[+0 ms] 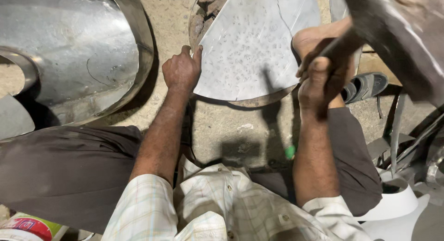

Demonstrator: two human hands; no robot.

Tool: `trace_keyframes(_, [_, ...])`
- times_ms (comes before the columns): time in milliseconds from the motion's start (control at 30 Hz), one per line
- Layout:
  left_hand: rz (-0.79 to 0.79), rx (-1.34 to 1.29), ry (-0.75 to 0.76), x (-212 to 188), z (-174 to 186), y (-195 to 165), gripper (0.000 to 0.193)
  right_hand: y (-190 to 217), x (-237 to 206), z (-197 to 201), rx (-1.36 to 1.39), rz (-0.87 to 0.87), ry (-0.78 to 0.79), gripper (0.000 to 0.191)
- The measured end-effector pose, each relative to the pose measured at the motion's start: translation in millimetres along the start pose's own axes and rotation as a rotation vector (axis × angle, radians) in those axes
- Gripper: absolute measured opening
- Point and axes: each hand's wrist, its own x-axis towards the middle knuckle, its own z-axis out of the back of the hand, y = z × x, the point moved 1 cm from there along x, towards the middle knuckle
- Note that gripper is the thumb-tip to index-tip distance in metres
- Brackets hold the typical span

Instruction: The person hammers a flat metal sheet on a curved anvil to shape it, then hammers a smaller metal strip. The person uses a hammer and holds the metal with their hands.

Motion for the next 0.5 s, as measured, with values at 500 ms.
trace_keyframes(500, [-0.088,0.005,-0.103,-0.9,-8.0,6.6,0.048,-12.2,9.0,0.8,-0.163,-0.108,0.032,0.047])
